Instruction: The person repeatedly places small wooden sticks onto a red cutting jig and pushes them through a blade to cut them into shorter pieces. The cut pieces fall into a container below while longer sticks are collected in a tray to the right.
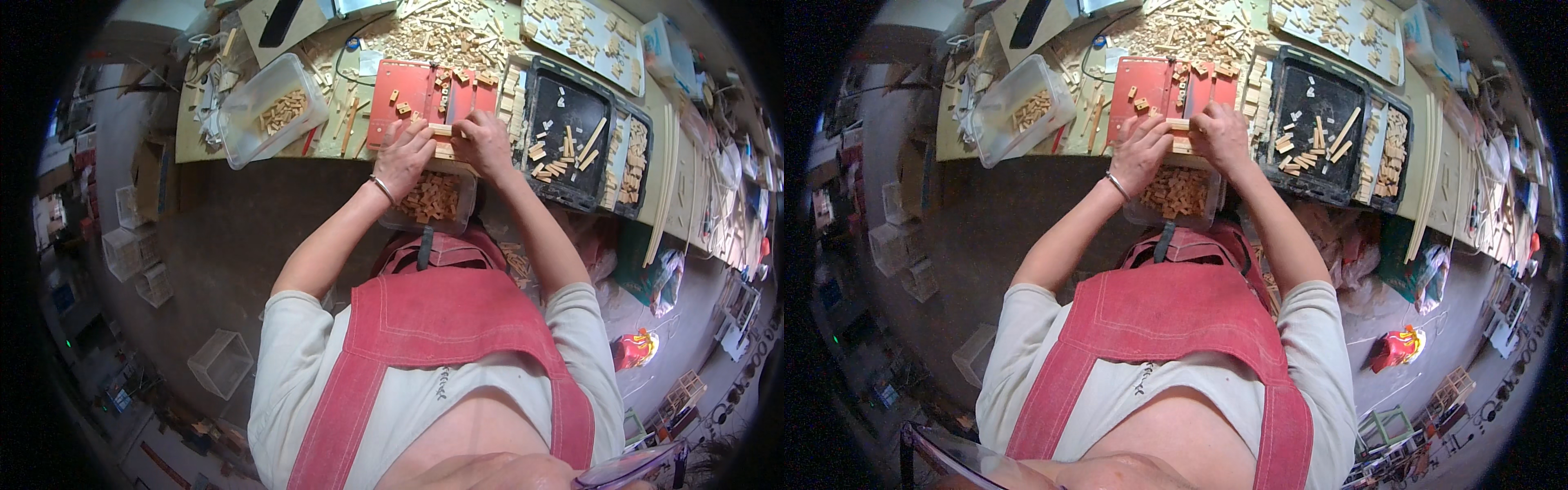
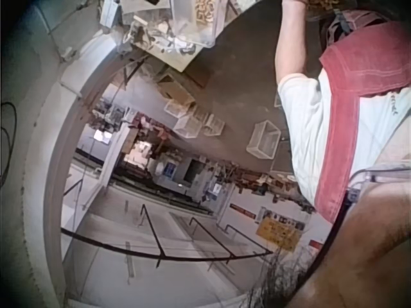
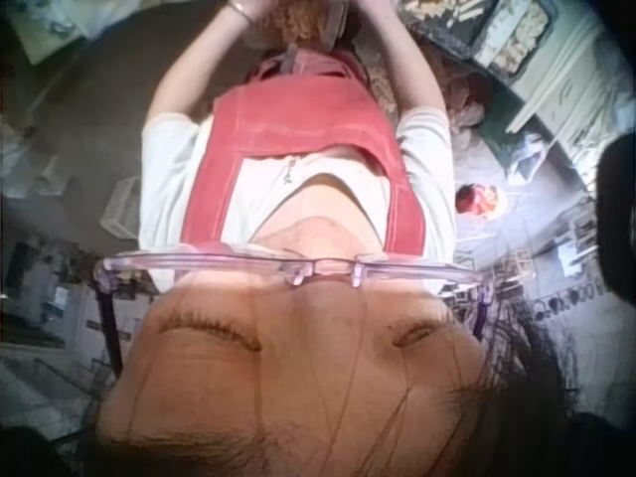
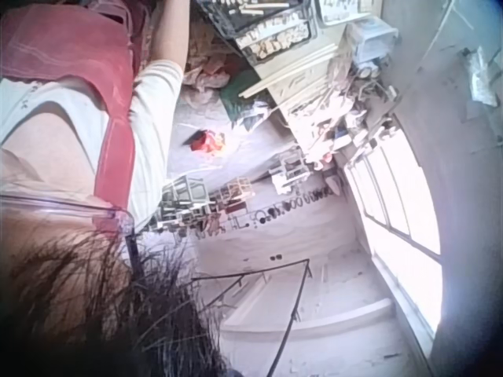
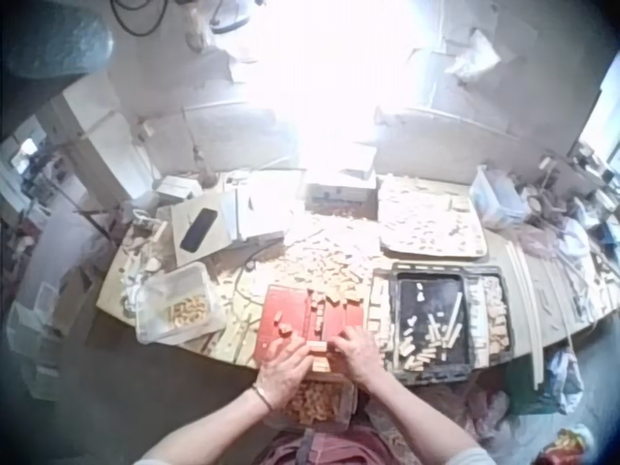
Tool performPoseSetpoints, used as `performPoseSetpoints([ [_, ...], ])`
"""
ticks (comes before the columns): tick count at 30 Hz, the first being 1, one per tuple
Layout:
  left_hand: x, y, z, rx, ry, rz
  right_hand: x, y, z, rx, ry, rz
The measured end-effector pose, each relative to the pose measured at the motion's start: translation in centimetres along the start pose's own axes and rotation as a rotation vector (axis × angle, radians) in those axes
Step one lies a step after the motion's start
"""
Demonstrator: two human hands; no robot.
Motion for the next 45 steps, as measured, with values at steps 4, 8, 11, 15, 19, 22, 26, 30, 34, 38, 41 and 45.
performPoseSetpoints([
  [4,0.3,-0.3,0.2,0.088,0.066,0.045,-0.1,-1.0,-0.7,-0.023,0.038,-0.019],
  [8,0.4,-0.6,-0.1,0.123,0.126,0.067,-0.3,-1.0,-0.4,-0.079,0.010,-0.050],
  [11,0.2,-0.5,0.1,0.146,0.144,0.066,-0.4,-1.0,-0.4,-0.107,0.001,-0.057],
  [15,0.0,-0.6,0.2,0.176,0.142,0.060,-0.6,-1.1,-0.5,-0.118,0.025,-0.028],
  [19,0.0,-0.6,0.4,0.163,0.140,0.066,-0.1,0.3,-0.3,-0.075,-0.029,-0.012],
  [22,0.1,-0.5,0.4,0.163,0.142,0.062,0.1,1.1,0.4,-0.081,-0.046,-0.026],
  [26,0.0,-0.6,0.3,0.172,0.134,0.053,-0.1,1.1,0.3,-0.065,-0.048,-0.019],
  [30,0.0,-0.5,0.4,0.174,0.135,0.052,-0.2,1.2,0.1,-0.065,-0.047,-0.012],
  [34,0.0,-0.5,0.3,0.162,0.130,0.055,-0.2,1.0,0.2,-0.042,-0.038,0.001],
  [38,0.0,-0.5,0.2,0.154,0.121,0.058,-0.4,0.9,0.4,-0.046,-0.024,-0.012],
  [41,0.0,-0.5,0.2,0.152,0.118,0.059,-0.5,0.9,0.5,-0.042,-0.025,-0.025],
  [45,-0.1,-0.5,0.5,0.159,0.123,0.055,-0.8,1.0,0.4,-0.041,-0.022,-0.032],
])
Point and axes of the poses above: each hand's wrist, its own x-axis away from the middle knuckle, its own z-axis out of the back of the hand, y = z × x, the point moved 5 cm from there along -x, towards the middle knuckle, and after that the axes turned 11 degrees about x, right-handed, at the moved point
